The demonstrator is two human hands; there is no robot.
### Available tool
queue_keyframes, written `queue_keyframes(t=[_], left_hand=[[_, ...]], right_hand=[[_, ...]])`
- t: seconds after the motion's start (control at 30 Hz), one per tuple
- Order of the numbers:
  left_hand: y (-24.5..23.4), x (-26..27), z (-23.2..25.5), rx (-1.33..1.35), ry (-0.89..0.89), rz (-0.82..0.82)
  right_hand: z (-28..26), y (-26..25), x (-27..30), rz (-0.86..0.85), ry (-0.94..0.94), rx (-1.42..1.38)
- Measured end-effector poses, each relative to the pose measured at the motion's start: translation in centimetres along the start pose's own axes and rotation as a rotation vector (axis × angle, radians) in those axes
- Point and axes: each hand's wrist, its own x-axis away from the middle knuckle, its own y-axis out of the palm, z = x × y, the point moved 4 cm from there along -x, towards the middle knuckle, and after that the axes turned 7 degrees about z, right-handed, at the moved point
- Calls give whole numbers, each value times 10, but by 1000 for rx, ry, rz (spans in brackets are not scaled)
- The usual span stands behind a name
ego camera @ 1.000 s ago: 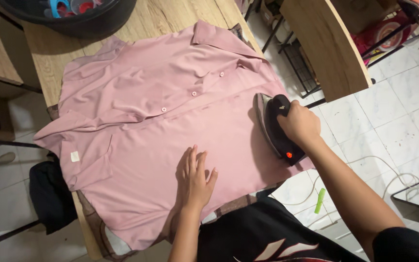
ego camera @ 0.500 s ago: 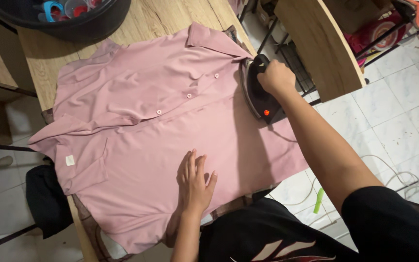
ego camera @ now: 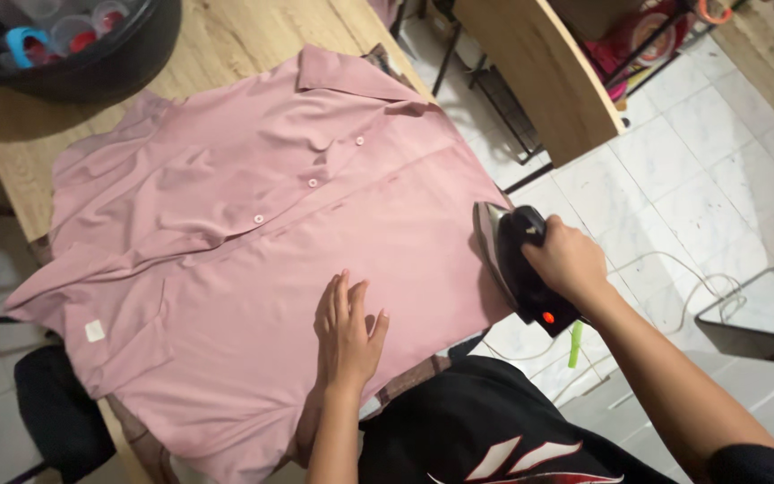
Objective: The person irons a pink shirt laid out on a wooden table using an electric iron. They move the iron back and forth across the fabric to smooth out wrinkles, occasionally adjusting the shirt with their left hand. The person finishes by lifting the shirt from the table.
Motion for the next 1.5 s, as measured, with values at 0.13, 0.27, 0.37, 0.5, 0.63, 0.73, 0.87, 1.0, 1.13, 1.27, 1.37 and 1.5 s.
queue_keyframes(t=[0.13, 0.27, 0.37, 0.5, 0.63, 0.73, 0.87, 1.0, 1.13, 1.27, 1.37, 1.5], left_hand=[[4, -5, 6, 19, 25, -15], [6, -4, 9, 10, 38, -26], [6, 1, 8, 17, 34, -6], [3, 11, 3, -4, 31, 43], [-2, 18, -1, 22, 4, 64], [-7, 23, -2, -68, -6, 45], [-3, 23, 1, 32, -4, 65], [1, 18, 4, 132, -6, 39], [1, 9, 14, 54, 27, -26], [5, -3, 24, 68, 59, -57], [11, -7, 26, 110, 80, -58], [16, -7, 24, 123, 83, -60]], right_hand=[[10, -4, 13, -12, 33, -6], [-11, -4, -9, -4, -23, -28], [-32, 0, -36, 24, -61, -40], [-61, 5, -90, 98, -86, -97], [-78, 7, -141, 73, -67, -99], [-77, 9, -156, 69, -82, -106], [-66, 8, -139, 76, -84, -98], [-34, 5, -92, 16, -35, -74], [4, 4, -33, 42, -45, -60], [38, 3, 17, -11, 45, -59], [45, -1, 29, -1, 57, -72], [27, -6, 6, 3, -21, -52]])
